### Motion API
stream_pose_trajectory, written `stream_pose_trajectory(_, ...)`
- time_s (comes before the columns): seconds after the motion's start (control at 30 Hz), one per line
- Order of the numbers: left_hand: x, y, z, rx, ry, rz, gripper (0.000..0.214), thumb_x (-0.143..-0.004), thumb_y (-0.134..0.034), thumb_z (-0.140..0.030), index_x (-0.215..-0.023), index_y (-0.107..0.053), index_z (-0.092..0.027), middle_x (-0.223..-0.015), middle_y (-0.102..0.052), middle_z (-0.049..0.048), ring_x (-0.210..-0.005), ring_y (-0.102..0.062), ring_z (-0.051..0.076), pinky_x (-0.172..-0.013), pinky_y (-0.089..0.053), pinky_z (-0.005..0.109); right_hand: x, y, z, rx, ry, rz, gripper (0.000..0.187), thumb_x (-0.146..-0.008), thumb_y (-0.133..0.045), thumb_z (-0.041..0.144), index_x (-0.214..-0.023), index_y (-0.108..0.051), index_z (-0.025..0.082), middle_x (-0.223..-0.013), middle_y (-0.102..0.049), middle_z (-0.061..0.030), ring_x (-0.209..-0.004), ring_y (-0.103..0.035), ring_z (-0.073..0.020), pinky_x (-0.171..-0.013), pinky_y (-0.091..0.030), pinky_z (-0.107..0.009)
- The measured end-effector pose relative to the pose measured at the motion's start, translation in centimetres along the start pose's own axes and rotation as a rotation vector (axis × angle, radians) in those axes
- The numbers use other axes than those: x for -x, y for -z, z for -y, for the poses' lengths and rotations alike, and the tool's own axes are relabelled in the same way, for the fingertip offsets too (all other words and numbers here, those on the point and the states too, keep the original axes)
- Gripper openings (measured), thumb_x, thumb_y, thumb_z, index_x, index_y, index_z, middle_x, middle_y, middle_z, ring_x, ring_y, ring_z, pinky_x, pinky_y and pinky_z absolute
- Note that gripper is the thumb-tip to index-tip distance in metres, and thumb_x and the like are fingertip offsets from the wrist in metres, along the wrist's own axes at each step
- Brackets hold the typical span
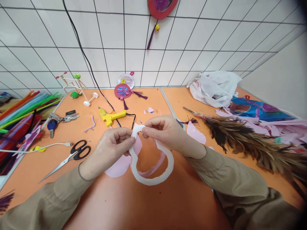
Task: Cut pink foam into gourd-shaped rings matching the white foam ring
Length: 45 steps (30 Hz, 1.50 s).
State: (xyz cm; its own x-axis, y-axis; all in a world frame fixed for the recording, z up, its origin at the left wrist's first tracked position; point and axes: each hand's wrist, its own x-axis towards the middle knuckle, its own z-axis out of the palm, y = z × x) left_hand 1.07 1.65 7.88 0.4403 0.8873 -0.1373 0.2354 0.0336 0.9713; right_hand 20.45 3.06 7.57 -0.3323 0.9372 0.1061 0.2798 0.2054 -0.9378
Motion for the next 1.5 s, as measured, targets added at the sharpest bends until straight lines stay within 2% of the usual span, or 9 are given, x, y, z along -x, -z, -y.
stream_pose_trajectory(0.2, -0.23, -0.09, 0.41, 0.062, 0.025, 0.004, 0.025, -0.085, -0.057, -0.032, -0.067, -0.058, -0.015, -0.057, -0.056, -0.0018, -0.052, -0.052, 0.008, -0.052, -0.045, 0.020, -0.14, -0.24, -0.24, -0.014, -0.054, -0.006, 0.022, -0.078, -0.061, 0.026, -0.058, -0.062, 0.016, -0.058, -0.060, 0.0000, -0.056, -0.051, -0.0105, -0.050, -0.038, -0.024)
stream_pose_trajectory(0.47, -0.20, 0.12, 0.57, 0.000, 0.005, 0.002, 0.026, -0.086, -0.056, -0.031, -0.064, -0.055, -0.016, -0.056, -0.052, -0.0033, -0.052, -0.050, 0.009, -0.051, -0.043, 0.022, -0.44, -0.28, -0.53, -0.115, -0.080, 0.061, 0.020, -0.077, -0.060, 0.023, -0.059, -0.063, 0.016, -0.060, -0.063, -0.0010, -0.058, -0.054, -0.0117, -0.054, -0.041, -0.025)
stream_pose_trajectory(0.7, 0.00, 0.00, 0.92, -0.266, -0.189, -0.104, 0.030, -0.090, -0.051, -0.028, -0.062, -0.053, -0.017, -0.055, -0.050, -0.0034, -0.053, -0.045, 0.009, -0.052, -0.038, 0.023, -0.31, -0.43, -0.35, -0.050, 0.052, 0.021, 0.018, -0.078, -0.058, 0.023, -0.062, -0.064, 0.016, -0.061, -0.061, -0.0010, -0.055, -0.053, -0.0114, -0.052, -0.041, -0.026)
stream_pose_trajectory(0.83, 0.29, -0.16, 0.96, -0.304, -0.243, -0.119, 0.028, -0.092, -0.049, -0.026, -0.067, -0.058, -0.017, -0.056, -0.054, -0.0034, -0.053, -0.047, 0.009, -0.052, -0.037, 0.022, -0.18, -0.30, -0.09, -0.032, 0.046, -0.021, 0.019, -0.079, -0.059, 0.025, -0.062, -0.064, 0.016, -0.063, -0.063, -0.0016, -0.059, -0.055, -0.0121, -0.055, -0.042, -0.026)
stream_pose_trajectory(1.0, 0.41, -0.29, 0.90, -0.281, -0.187, -0.098, 0.026, -0.091, -0.051, -0.028, -0.070, -0.063, -0.017, -0.059, -0.059, -0.0013, -0.056, -0.053, 0.011, -0.055, -0.042, 0.024, -0.22, -0.17, -0.47, -0.050, 0.029, -0.020, 0.020, -0.080, -0.060, 0.028, -0.065, -0.067, 0.017, -0.067, -0.067, -0.0028, -0.066, -0.060, -0.0147, -0.061, -0.046, -0.027)
stream_pose_trajectory(1.2, 0.40, -0.49, 0.89, -0.232, -0.134, -0.150, 0.014, -0.082, -0.061, -0.029, -0.078, -0.067, -0.018, -0.065, -0.065, 0.0002, -0.058, -0.057, 0.013, -0.053, -0.044, 0.024, -0.20, -0.21, -0.66, -0.037, 0.015, -0.038, 0.020, -0.081, -0.061, 0.028, -0.065, -0.067, 0.018, -0.067, -0.067, -0.0027, -0.065, -0.060, -0.0146, -0.060, -0.046, -0.027)
stream_pose_trajectory(1.5, 0.11, -0.58, 0.74, -0.107, -0.069, -0.107, 0.018, -0.082, -0.059, -0.030, -0.070, -0.063, -0.016, -0.063, -0.064, 0.0013, -0.058, -0.059, 0.013, -0.055, -0.047, 0.026, -0.22, -0.29, -0.57, -0.042, 0.023, -0.039, 0.020, -0.080, -0.062, 0.027, -0.064, -0.067, 0.017, -0.066, -0.066, -0.0026, -0.064, -0.059, -0.0137, -0.059, -0.045, -0.027)
